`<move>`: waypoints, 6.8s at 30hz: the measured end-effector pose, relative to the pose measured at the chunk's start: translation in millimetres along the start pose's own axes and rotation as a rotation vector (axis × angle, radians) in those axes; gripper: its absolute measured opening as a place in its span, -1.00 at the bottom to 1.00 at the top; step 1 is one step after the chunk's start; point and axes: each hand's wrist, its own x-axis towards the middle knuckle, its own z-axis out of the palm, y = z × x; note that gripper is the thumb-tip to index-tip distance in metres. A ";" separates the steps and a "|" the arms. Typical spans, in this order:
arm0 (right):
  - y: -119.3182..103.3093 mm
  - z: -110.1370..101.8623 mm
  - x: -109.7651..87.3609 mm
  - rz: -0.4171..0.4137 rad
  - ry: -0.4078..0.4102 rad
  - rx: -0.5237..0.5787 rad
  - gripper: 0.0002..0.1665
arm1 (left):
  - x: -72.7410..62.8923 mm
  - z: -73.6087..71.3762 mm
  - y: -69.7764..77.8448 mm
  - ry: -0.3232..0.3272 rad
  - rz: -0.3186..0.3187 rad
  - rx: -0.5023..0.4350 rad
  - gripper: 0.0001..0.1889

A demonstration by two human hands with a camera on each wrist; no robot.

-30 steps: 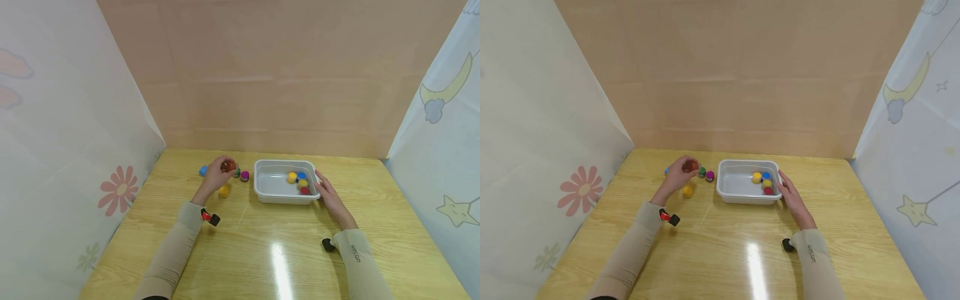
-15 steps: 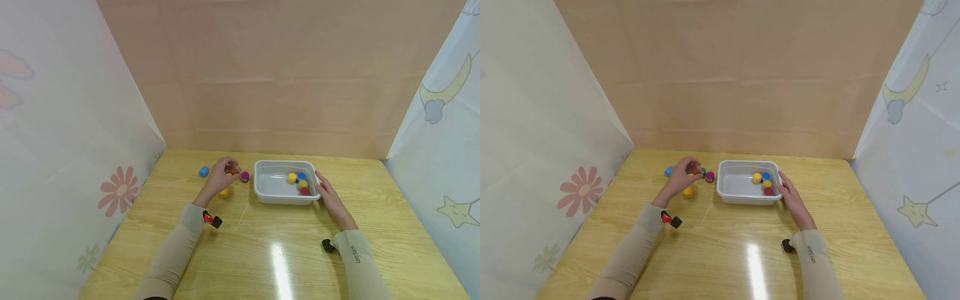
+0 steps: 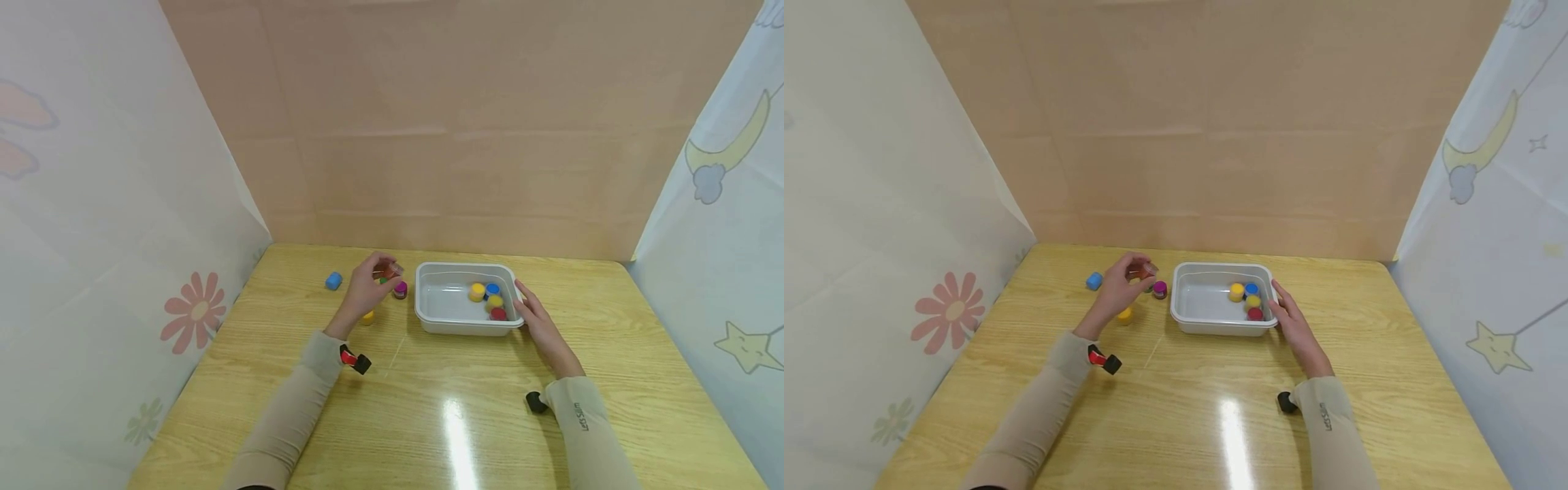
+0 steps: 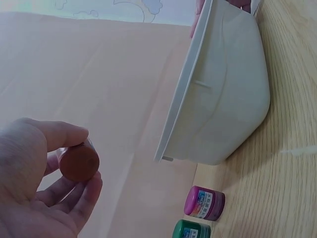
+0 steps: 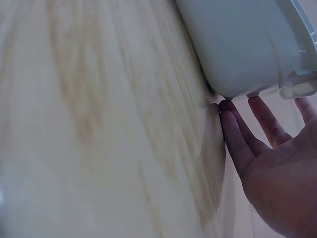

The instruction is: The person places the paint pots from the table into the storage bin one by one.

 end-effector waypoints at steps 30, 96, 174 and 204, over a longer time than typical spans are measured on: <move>-1.4 -1.9 -1.1 -0.001 0.001 0.024 -0.15 | 13.4 55.8 21.4 -0.141 0.031 -0.070 -0.62; -2.0 -2.3 -4.7 -0.015 -0.001 0.023 -0.18 | 55.3 164.2 31.2 -0.410 -0.011 0.266 -0.69; -1.6 -4.0 0.5 -0.017 -0.002 0.041 -0.18 | 52.5 135.6 31.9 -0.396 0.009 0.318 -0.67; -1.9 -3.7 0.5 -0.002 -0.003 0.040 -0.19 | 8.8 12.6 -1.8 -0.187 -0.015 0.251 -0.63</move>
